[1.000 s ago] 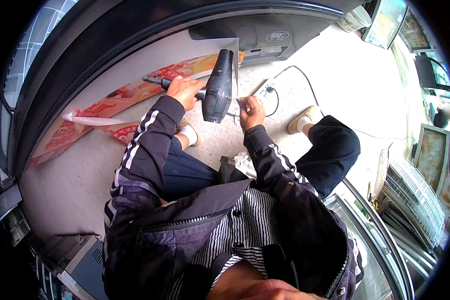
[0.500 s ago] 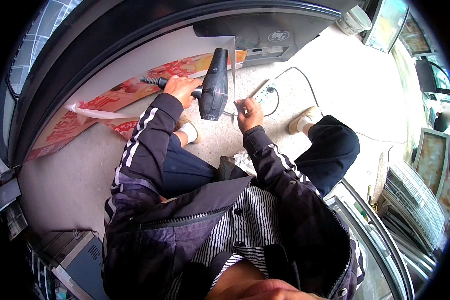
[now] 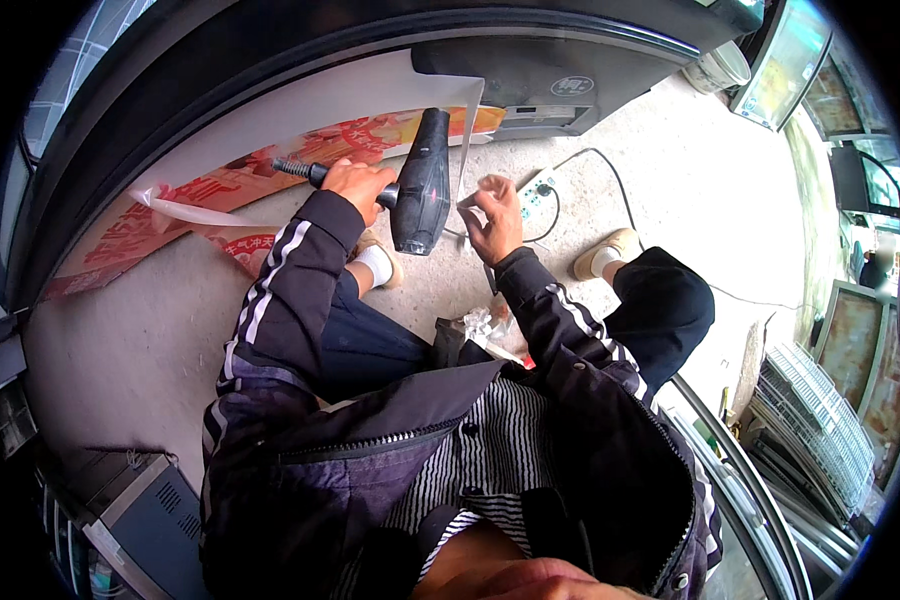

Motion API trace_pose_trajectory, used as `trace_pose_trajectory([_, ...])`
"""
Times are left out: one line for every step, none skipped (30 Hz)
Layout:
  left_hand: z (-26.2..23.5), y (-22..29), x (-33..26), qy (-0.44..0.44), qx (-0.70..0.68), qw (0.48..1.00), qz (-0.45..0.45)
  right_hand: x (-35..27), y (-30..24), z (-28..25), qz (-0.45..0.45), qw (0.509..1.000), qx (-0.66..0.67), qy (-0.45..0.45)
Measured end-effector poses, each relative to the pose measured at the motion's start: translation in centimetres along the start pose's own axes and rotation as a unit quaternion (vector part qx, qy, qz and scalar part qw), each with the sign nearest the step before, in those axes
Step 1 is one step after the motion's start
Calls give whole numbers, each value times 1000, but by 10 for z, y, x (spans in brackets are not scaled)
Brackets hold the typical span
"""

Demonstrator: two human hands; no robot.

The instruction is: The person uses a heat gun to warm a section of a car door panel while applying a graphic decal. They smooth the decal onto the surface with a tool and their hands, then peel off the backing paper to reveal the applied design.

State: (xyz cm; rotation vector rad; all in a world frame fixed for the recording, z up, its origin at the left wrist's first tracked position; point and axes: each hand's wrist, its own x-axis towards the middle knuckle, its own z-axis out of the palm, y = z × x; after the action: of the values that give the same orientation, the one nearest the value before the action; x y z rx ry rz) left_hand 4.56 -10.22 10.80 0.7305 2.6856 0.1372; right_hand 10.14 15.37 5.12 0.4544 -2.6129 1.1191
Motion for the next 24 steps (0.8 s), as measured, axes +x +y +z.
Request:
trace_pose_trajectory([1,-1,-4,-3,-1,1000,-5,6,-2,1,-27,1000,3,14])
trace_pose_trajectory([2,-2,-7,-6,-3,1000,-10,12,-2,0,-25,998,51,-19])
trace_pose_trajectory([2,-4,-8,-8,-4,1000,-13,18,2,1,-10,994,107,-32])
trace_pose_trajectory([3,-6,-10,-10,-5,1000,-17,25,6,4,5,986,163,-46])
trace_pose_trajectory([4,-8,-12,-13,-6,1000,-21,34,12,6,20,974,219,-60])
trace_pose_trajectory([3,-7,-11,-13,-6,1000,-20,39,28,11,123,899,395,-143])
trace_pose_trajectory([0,-5,-10,-12,-6,1000,-18,48,24,6,167,846,483,-150])
trace_pose_trajectory([-3,-4,-8,-12,-6,1000,-16,53,49,13,199,826,506,-146])
trace_pose_trajectory([-1,-5,-9,-13,-7,1000,-18,63,52,16,231,800,533,-148])
trace_pose_trajectory([0,-6,-10,-15,-8,1000,-19,67,54,16,276,760,574,-128])
trace_pose_trajectory([0,-7,-10,-16,-9,1000,-19,72,57,14,320,716,611,-106])
trace_pose_trajectory([0,-7,-10,-15,-9,1000,-19,79,63,8,335,697,615,-151])
trace_pose_trajectory([-1,-6,-9,-13,-9,1000,-18,84,66,11,332,709,607,-132])
trace_pose_trajectory([1,-6,-10,-13,-12,1000,-18,87,73,17,331,721,598,-115])
trace_pose_trajectory([4,-7,-10,-6,-14,1000,-16,91,79,24,329,731,589,-98])
trace_pose_trajectory([3,-7,-11,1,-16,1000,-13,98,82,31,308,745,588,-62])
trace_pose_trajectory([2,-7,-12,8,-17,1000,-10,102,86,32,320,778,539,-38])
trace_pose_trajectory([1,-6,-13,8,-20,1000,-10,105,94,35,318,792,521,-27])
trace_pose_trajectory([-1,-3,-11,9,-21,1000,-8,108,104,37,315,806,501,-14])
trace_pose_trajectory([-3,-1,-8,11,-23,1000,-4,109,113,42,289,843,452,30])
trace_pose_trajectory([-3,-1,-7,8,-21,1000,-5,111,115,49,263,874,402,72])
trace_pose_trajectory([-3,-1,-6,6,-20,1000,-6,111,117,55,234,900,349,114])
trace_pose_trajectory([-3,-1,-4,4,-18,1000,-5,110,119,58,228,931,242,149])
trace_pose_trajectory([-3,-3,-7,-1,-20,1000,-10,109,112,64,220,950,137,177])
